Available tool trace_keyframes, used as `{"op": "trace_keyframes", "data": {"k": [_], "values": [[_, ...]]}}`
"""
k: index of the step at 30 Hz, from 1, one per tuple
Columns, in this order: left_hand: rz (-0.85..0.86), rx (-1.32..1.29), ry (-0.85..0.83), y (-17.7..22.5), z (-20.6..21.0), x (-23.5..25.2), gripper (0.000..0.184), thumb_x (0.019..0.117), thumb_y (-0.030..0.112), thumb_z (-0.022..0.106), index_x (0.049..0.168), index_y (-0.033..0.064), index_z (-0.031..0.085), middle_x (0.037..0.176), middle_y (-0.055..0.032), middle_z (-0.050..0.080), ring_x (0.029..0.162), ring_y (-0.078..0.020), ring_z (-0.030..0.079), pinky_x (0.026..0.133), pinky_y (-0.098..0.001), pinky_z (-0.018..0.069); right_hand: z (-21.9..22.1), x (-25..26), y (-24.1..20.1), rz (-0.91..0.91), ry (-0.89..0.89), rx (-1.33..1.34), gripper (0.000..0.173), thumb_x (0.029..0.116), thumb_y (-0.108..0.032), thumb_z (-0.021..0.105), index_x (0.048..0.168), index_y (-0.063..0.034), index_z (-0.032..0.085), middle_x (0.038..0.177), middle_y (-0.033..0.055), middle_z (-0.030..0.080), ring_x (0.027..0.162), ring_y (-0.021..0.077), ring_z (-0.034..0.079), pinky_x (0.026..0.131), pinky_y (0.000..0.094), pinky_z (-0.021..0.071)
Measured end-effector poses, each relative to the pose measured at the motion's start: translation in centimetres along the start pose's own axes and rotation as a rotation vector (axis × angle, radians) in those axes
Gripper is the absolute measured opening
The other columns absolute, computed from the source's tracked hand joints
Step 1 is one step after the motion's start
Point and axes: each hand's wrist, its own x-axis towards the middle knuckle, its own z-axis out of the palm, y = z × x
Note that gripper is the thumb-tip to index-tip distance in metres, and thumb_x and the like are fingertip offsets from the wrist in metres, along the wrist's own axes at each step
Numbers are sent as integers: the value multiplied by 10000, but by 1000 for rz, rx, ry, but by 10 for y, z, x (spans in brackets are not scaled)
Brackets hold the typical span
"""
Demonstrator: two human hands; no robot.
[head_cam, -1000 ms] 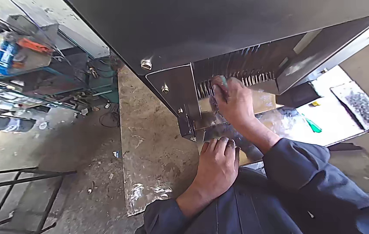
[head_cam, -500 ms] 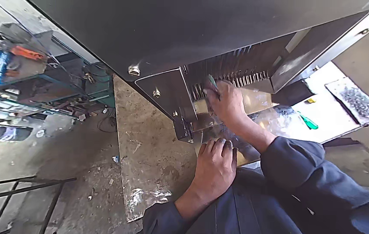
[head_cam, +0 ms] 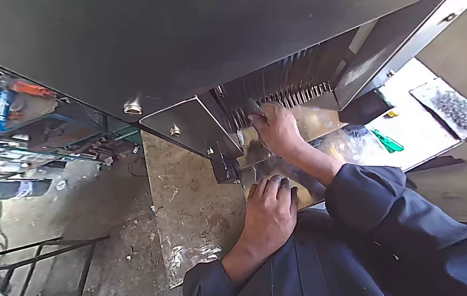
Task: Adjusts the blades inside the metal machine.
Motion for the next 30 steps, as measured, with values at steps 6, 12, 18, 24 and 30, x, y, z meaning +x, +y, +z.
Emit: {"op": "trace_keyframes", "data": {"k": [6, 12, 18, 24, 30], "values": [[-9, 9, -14, 0, -1, 4, 280, 991, 285, 600, 1037, 88, 793, 1050, -80, 759, 961, -246, 713, 818, -390, 580, -1, 4, 5, 2, -65, -20, 256, 1044, -246, 573, 951, -30, 674, 996, 143, 684, 941, 300, 683, 798, 520, 541], [-19, 28, -32, 1, -2, 1, 278, 998, 286, 596, 1048, 94, 791, 1062, -79, 758, 971, -239, 712, 797, -377, 575, -1, 3, 7, -1, -86, 11, 254, 1040, -260, 579, 937, -47, 672, 941, 120, 672, 894, 278, 674, 760, 505, 539], [-18, 39, -32, 2, -1, 1, 274, 988, 284, 608, 1040, 87, 792, 1070, -86, 757, 974, -238, 713, 810, -378, 575, -4, 1, 5, -13, -68, 62, 241, 1031, -250, 588, 904, -61, 667, 907, 98, 657, 862, 251, 664, 748, 477, 536], [-4, 45, -21, 3, 1, 4, 282, 992, 281, 600, 1042, 79, 791, 1052, -92, 761, 963, -247, 718, 807, -384, 579, -12, 4, 2, 18, -82, 114, 220, 1023, -240, 600, 908, -70, 680, 880, 88, 663, 840, 238, 660, 740, 475, 524], [-11, 47, -16, 4, 1, 5, 272, 984, 276, 615, 1037, 78, 794, 1055, -89, 762, 955, -242, 718, 801, -383, 580, -12, 5, -1, -38, -37, 103, 231, 1023, -243, 605, 922, -51, 686, 937, 104, 674, 891, 255, 675, 769, 477, 544]]}}
